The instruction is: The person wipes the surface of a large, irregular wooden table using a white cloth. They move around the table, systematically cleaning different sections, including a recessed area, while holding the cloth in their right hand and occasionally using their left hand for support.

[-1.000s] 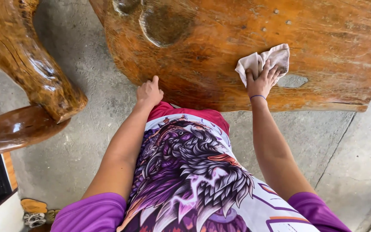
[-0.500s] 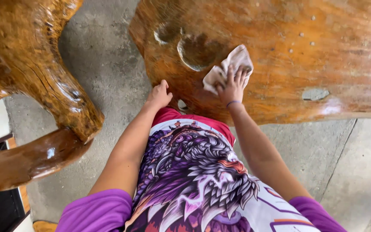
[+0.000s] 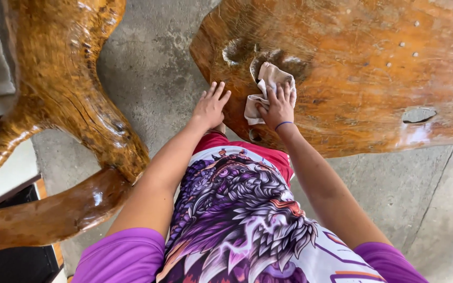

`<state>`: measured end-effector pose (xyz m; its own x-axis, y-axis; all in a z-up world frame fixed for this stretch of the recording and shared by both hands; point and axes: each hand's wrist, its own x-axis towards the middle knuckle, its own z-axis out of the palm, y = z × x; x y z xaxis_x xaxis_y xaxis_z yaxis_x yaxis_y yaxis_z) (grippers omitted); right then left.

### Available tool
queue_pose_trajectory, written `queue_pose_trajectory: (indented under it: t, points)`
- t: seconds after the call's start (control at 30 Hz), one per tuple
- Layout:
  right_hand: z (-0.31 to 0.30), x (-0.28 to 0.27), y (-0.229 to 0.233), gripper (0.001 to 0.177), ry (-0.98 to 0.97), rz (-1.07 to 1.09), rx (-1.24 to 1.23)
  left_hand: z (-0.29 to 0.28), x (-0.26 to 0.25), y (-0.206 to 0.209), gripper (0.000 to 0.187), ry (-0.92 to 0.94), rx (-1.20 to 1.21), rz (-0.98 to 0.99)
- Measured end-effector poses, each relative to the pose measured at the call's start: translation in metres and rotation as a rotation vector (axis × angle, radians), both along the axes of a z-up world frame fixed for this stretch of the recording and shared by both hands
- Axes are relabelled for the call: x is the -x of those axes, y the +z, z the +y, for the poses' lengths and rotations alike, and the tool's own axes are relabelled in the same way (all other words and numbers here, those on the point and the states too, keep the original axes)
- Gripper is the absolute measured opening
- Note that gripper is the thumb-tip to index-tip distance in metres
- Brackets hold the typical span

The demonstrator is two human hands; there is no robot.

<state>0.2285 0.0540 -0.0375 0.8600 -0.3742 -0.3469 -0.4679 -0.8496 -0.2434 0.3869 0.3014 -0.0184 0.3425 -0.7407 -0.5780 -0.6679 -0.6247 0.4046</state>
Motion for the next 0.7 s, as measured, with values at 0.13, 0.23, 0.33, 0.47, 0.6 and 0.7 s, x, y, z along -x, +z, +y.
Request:
queue_pose_trajectory:
  t: [0.13,0.23,0.33,0.47,0.6,0.7]
  points:
    - [0.007,-0.035,-0.003,0.090,-0.011,0.135,-0.102,0.001,0.001,-0.009,0.093,-0.058,-0.064,0.025]
    - [0.004,-0.042,-0.020,0.099,-0.038,0.059,-0.289,0.000,0.002,-0.007,0.097,-0.059,-0.075,0.011]
    - [0.006,-0.026,-0.012,0.108,0.014,0.060,-0.298,-0.002,0.002,-0.008,0.100,-0.052,-0.095,0.027]
    - [0.015,0.013,0.031,0.099,0.089,0.121,-0.107,-0.003,0.004,-0.014,0.103,-0.085,-0.126,-0.009]
    - [0.012,0.085,0.031,0.101,0.033,0.171,-0.086,-0.004,0.011,-0.004,0.102,-0.089,-0.144,-0.035]
    - [0.003,0.149,0.029,0.101,-0.156,0.180,-0.100,-0.005,0.017,0.004,0.104,-0.044,-0.138,-0.049]
